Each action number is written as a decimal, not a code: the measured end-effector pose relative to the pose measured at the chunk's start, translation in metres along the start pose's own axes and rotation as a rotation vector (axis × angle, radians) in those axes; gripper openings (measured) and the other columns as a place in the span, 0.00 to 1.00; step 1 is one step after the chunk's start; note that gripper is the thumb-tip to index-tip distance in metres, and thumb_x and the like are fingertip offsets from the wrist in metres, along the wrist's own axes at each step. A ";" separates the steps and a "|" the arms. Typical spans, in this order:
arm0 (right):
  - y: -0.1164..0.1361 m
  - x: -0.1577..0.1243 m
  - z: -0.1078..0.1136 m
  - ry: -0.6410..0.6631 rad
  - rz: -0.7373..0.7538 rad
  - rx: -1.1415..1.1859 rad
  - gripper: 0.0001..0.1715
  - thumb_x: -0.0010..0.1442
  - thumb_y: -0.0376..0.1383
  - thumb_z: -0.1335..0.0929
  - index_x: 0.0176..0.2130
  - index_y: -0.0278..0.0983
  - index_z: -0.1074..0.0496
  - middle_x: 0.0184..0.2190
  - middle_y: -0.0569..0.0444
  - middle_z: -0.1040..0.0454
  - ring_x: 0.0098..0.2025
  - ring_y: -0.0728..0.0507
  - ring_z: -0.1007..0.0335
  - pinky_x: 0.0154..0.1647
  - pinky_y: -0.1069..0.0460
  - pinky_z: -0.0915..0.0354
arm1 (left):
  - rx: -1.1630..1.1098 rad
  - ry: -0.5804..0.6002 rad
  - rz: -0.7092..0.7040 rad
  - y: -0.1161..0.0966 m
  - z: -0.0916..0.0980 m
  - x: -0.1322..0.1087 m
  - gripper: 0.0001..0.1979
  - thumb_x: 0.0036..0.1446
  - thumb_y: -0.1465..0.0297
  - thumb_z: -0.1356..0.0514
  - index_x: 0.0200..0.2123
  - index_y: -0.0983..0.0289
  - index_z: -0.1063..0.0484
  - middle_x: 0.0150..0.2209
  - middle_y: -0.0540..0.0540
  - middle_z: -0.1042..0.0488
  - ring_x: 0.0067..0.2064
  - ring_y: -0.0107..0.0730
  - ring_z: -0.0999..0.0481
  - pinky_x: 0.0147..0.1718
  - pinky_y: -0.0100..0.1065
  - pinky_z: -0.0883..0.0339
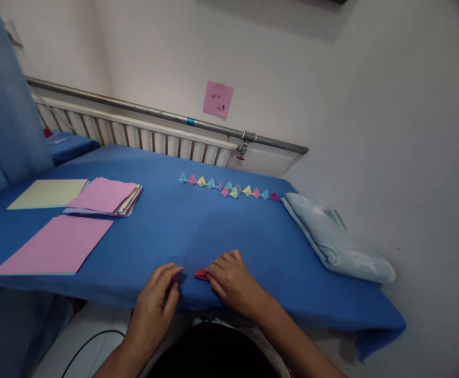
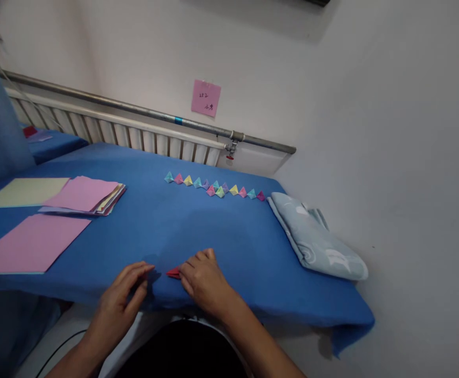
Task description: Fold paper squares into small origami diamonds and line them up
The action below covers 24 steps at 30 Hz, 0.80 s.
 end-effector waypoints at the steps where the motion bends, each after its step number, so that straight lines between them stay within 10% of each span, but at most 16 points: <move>1: 0.000 0.000 -0.002 -0.020 -0.005 -0.018 0.06 0.62 0.32 0.36 0.37 0.37 0.28 0.32 0.52 0.26 0.36 0.44 0.37 0.41 0.48 0.50 | -0.024 0.006 0.014 -0.002 0.000 0.001 0.14 0.60 0.71 0.50 0.45 0.60 0.29 0.44 0.57 0.25 0.47 0.36 0.25 0.45 0.40 0.29; 11: 0.004 0.000 -0.007 -0.250 -0.216 -0.013 0.07 0.62 0.31 0.36 0.36 0.36 0.29 0.30 0.51 0.26 0.34 0.43 0.36 0.37 0.49 0.46 | -0.537 0.315 0.549 -0.026 -0.030 0.015 0.13 0.54 0.60 0.45 0.36 0.62 0.31 0.28 0.52 0.24 0.29 0.35 0.23 0.18 0.29 0.34; 24: 0.019 0.013 -0.003 -0.437 -0.212 0.181 0.11 0.64 0.29 0.41 0.39 0.36 0.30 0.33 0.50 0.25 0.35 0.44 0.30 0.38 0.50 0.36 | -0.571 0.069 0.526 -0.040 -0.030 0.039 0.12 0.53 0.60 0.44 0.33 0.63 0.33 0.26 0.50 0.25 0.28 0.32 0.25 0.26 0.31 0.32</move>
Point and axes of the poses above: each hand's wrist, its own x-axis towards the middle knuckle, its own z-axis out of the back of the hand, y = z × x, the point moved 2 cm from there along x, towards the middle knuckle
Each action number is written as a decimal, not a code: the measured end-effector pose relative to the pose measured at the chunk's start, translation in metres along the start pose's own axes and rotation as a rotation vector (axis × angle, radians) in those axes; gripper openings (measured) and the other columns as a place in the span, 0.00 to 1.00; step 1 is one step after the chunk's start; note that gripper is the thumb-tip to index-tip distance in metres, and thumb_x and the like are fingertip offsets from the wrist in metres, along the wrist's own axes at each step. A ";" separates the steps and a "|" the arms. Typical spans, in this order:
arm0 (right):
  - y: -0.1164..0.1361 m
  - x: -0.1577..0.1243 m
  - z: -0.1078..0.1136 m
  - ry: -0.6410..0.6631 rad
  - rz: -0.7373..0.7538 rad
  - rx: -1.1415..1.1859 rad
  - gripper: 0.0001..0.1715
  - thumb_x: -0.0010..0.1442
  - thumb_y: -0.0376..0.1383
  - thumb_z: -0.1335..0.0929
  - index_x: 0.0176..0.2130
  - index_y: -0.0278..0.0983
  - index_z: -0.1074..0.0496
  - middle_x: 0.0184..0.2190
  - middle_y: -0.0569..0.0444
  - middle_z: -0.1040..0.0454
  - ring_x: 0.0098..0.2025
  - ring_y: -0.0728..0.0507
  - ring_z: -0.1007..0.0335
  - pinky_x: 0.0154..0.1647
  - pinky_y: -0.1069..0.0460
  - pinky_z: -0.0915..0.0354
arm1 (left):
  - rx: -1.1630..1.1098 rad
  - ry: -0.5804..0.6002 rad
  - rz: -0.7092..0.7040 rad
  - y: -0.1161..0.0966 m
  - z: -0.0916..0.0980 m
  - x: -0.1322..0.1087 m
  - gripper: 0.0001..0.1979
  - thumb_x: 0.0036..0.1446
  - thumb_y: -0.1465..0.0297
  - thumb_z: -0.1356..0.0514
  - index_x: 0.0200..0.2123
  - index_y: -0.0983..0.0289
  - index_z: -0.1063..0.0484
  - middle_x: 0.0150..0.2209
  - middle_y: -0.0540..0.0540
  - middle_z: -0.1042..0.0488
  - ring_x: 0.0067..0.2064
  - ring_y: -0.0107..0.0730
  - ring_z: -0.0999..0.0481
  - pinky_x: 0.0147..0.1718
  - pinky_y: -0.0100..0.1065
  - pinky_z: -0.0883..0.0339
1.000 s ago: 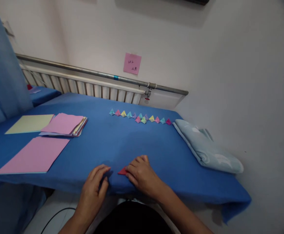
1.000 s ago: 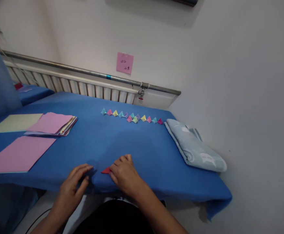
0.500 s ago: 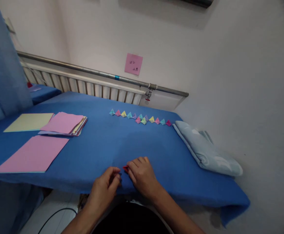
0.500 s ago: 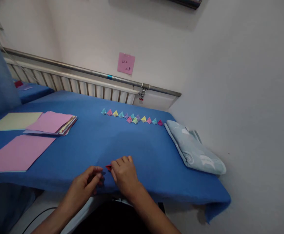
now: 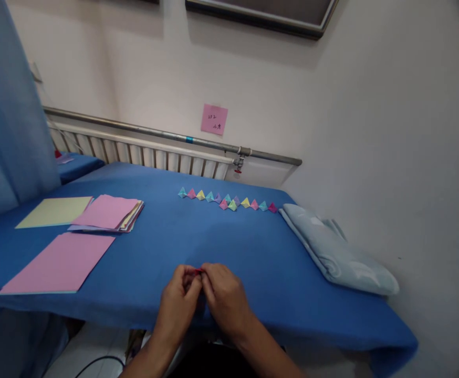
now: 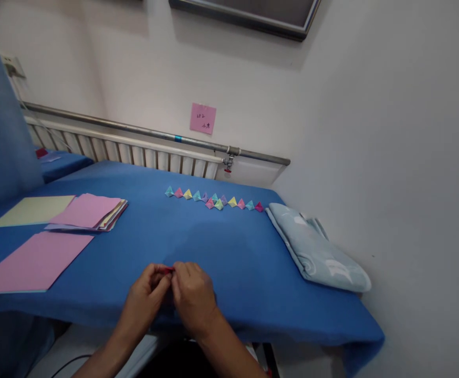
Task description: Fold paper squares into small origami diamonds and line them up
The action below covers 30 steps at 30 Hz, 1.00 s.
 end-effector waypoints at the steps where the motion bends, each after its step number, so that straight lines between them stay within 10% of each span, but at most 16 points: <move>1: -0.001 0.000 -0.002 -0.001 -0.003 -0.007 0.11 0.63 0.29 0.41 0.39 0.36 0.30 0.33 0.50 0.25 0.36 0.44 0.30 0.38 0.50 0.36 | 0.033 -0.012 -0.014 0.000 0.000 0.001 0.11 0.53 0.61 0.44 0.33 0.63 0.33 0.25 0.50 0.25 0.28 0.32 0.25 0.26 0.31 0.32; 30: 0.000 -0.002 -0.007 -0.150 -0.174 0.471 0.12 0.61 0.29 0.41 0.39 0.39 0.30 0.35 0.54 0.25 0.39 0.47 0.29 0.41 0.53 0.34 | 0.309 -0.149 -0.201 0.010 0.006 0.009 0.13 0.51 0.60 0.45 0.38 0.59 0.28 0.31 0.53 0.20 0.32 0.39 0.21 0.31 0.36 0.30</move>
Point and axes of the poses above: each hand's wrist, its own x-axis towards the middle knuckle, its own z-axis out of the back of the hand, y = z × x, the point moved 2 cm from there along x, towards the middle knuckle
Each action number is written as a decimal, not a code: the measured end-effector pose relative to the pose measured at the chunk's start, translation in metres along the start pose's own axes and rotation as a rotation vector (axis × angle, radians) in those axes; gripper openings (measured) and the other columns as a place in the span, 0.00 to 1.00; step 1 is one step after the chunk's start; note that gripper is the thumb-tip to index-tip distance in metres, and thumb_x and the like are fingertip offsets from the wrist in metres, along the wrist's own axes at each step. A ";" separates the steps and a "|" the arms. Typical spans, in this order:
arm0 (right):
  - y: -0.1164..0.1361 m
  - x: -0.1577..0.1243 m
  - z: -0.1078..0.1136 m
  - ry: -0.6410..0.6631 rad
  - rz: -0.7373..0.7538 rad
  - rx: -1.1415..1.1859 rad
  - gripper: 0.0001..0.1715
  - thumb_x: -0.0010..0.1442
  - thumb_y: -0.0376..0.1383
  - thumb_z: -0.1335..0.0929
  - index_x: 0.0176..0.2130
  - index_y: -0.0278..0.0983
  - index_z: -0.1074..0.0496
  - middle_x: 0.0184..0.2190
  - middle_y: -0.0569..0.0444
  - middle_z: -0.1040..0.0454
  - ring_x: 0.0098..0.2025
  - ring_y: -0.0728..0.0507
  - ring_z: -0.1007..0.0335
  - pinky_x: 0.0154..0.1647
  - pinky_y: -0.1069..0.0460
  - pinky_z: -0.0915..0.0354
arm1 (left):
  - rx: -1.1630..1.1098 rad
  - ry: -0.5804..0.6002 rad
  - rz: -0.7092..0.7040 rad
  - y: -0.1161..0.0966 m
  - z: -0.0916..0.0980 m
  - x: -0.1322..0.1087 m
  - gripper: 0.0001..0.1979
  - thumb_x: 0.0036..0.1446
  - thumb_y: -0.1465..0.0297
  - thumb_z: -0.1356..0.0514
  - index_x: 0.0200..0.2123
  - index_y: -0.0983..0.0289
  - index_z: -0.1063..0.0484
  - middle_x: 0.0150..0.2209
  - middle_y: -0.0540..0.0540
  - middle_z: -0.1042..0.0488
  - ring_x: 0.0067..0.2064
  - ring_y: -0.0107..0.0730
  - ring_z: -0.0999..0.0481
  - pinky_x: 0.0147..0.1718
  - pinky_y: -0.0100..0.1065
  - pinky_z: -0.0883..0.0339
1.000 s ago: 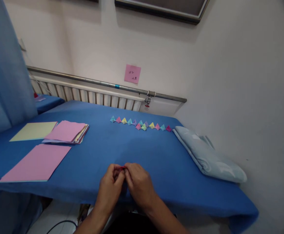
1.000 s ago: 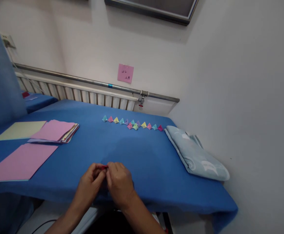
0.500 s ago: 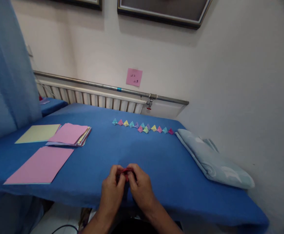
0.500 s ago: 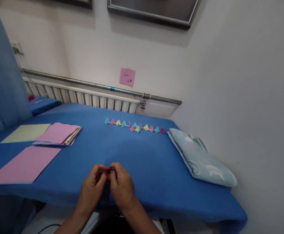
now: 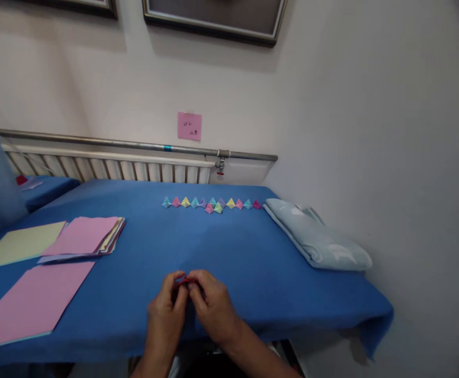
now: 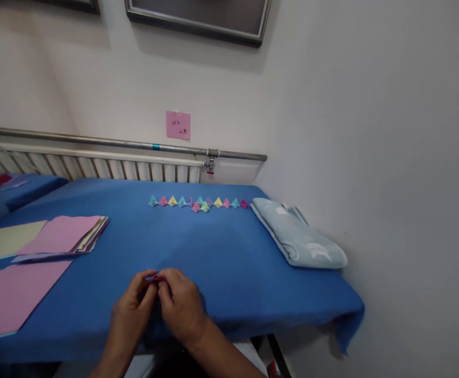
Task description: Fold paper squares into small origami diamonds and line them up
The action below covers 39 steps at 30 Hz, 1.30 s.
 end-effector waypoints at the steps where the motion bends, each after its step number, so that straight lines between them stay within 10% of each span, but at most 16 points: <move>1: 0.001 0.000 0.001 -0.008 -0.010 0.016 0.12 0.61 0.29 0.40 0.40 0.39 0.31 0.35 0.54 0.25 0.39 0.47 0.29 0.41 0.54 0.34 | -0.001 -0.011 -0.010 -0.001 0.000 0.000 0.13 0.51 0.60 0.45 0.37 0.59 0.28 0.32 0.53 0.20 0.32 0.39 0.21 0.31 0.35 0.30; 11: 0.000 -0.002 -0.002 -0.088 -0.091 0.198 0.09 0.61 0.31 0.40 0.35 0.39 0.31 0.27 0.58 0.30 0.32 0.49 0.31 0.36 0.55 0.35 | -0.236 0.008 0.102 -0.001 -0.003 -0.005 0.16 0.51 0.58 0.43 0.36 0.62 0.26 0.35 0.54 0.22 0.37 0.37 0.23 0.37 0.36 0.30; 22: -0.007 -0.006 0.001 -0.018 -0.207 0.376 0.11 0.60 0.31 0.39 0.34 0.39 0.28 0.32 0.56 0.28 0.34 0.48 0.32 0.36 0.54 0.35 | -0.483 0.291 0.280 -0.005 0.009 -0.005 0.19 0.54 0.59 0.45 0.43 0.66 0.26 0.40 0.57 0.22 0.44 0.40 0.26 0.45 0.38 0.34; 39: 0.007 -0.009 0.018 0.180 -0.308 0.314 0.09 0.57 0.39 0.33 0.34 0.37 0.25 0.30 0.55 0.28 0.33 0.48 0.35 0.35 0.54 0.39 | -0.282 0.377 0.084 -0.002 0.023 -0.016 0.27 0.55 0.62 0.40 0.58 0.60 0.39 0.35 0.52 0.25 0.36 0.31 0.27 0.40 0.33 0.35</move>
Point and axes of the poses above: each hand's wrist, its own x-axis towards the middle knuckle, its own z-axis out of the back of the hand, y = z × x, the point moved 2 cm from there along x, towards the middle knuckle
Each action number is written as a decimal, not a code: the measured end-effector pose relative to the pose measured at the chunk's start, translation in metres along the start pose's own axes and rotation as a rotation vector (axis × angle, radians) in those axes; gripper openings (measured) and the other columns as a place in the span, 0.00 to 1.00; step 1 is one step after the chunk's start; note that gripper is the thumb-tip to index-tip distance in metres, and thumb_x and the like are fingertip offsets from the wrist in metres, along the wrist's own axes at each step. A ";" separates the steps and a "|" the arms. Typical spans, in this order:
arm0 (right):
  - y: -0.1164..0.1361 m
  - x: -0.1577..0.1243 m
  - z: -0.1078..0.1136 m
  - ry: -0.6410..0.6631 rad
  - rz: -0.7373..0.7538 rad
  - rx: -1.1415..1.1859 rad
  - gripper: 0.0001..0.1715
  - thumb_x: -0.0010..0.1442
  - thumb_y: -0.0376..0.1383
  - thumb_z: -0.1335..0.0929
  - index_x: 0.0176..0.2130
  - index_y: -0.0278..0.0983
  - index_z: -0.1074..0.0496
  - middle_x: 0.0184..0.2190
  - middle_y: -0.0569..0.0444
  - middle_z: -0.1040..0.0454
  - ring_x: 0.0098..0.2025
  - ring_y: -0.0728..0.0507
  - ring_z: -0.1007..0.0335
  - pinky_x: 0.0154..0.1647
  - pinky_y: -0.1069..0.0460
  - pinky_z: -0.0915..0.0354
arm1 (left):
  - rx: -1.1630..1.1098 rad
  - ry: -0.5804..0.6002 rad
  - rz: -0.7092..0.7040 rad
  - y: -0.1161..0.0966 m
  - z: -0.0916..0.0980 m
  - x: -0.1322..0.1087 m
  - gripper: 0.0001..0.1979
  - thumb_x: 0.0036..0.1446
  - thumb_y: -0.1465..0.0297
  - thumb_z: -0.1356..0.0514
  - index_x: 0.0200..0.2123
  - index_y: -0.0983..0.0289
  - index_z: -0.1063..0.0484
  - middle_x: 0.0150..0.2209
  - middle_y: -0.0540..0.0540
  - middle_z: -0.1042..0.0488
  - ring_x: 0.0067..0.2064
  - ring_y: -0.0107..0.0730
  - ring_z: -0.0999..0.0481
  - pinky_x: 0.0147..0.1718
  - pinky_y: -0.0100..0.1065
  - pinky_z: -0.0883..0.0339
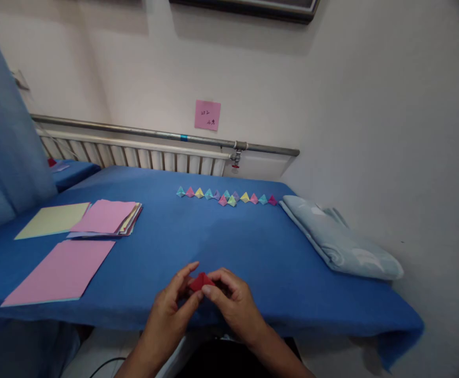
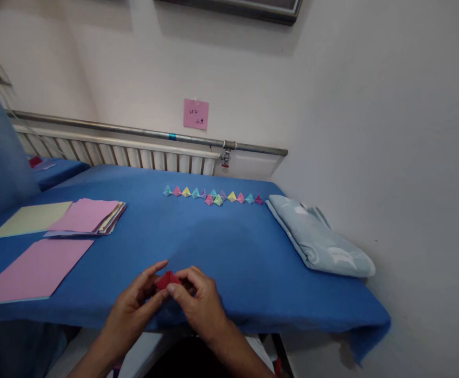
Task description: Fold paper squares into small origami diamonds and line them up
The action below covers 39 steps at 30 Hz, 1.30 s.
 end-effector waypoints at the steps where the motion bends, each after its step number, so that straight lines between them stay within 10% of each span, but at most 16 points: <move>1: 0.001 -0.001 0.000 0.000 0.019 -0.011 0.09 0.57 0.39 0.33 0.34 0.37 0.25 0.30 0.56 0.28 0.33 0.48 0.35 0.36 0.54 0.39 | 0.023 0.018 -0.011 -0.001 0.000 -0.001 0.26 0.55 0.62 0.41 0.57 0.60 0.39 0.36 0.51 0.25 0.37 0.31 0.27 0.41 0.33 0.35; 8: 0.004 -0.003 -0.001 -0.058 -0.011 0.119 0.09 0.57 0.39 0.33 0.31 0.37 0.25 0.28 0.57 0.30 0.32 0.48 0.36 0.35 0.54 0.40 | 0.028 0.101 -0.007 -0.011 -0.003 -0.006 0.10 0.53 0.62 0.39 0.34 0.62 0.28 0.31 0.50 0.26 0.34 0.30 0.28 0.35 0.29 0.36; 18: 0.016 0.002 -0.002 -0.004 -0.036 0.068 0.06 0.52 0.37 0.31 0.29 0.37 0.27 0.25 0.59 0.32 0.30 0.49 0.38 0.33 0.55 0.42 | 0.157 0.143 0.068 -0.013 -0.002 -0.006 0.14 0.54 0.59 0.44 0.23 0.62 0.35 0.21 0.45 0.37 0.26 0.26 0.39 0.26 0.27 0.45; 39: 0.003 0.006 0.002 0.107 -0.183 0.193 0.17 0.53 0.47 0.32 0.23 0.37 0.36 0.20 0.60 0.39 0.26 0.49 0.44 0.31 0.55 0.44 | 0.132 0.342 -0.033 0.012 -0.004 0.004 0.19 0.54 0.53 0.44 0.25 0.63 0.36 0.22 0.46 0.42 0.25 0.25 0.44 0.24 0.28 0.51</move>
Point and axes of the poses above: each hand's wrist, its own x-axis towards the middle knuckle, its own z-axis out of the back of the hand, y = z × x, the point moved 2 cm from there along x, towards the middle knuckle
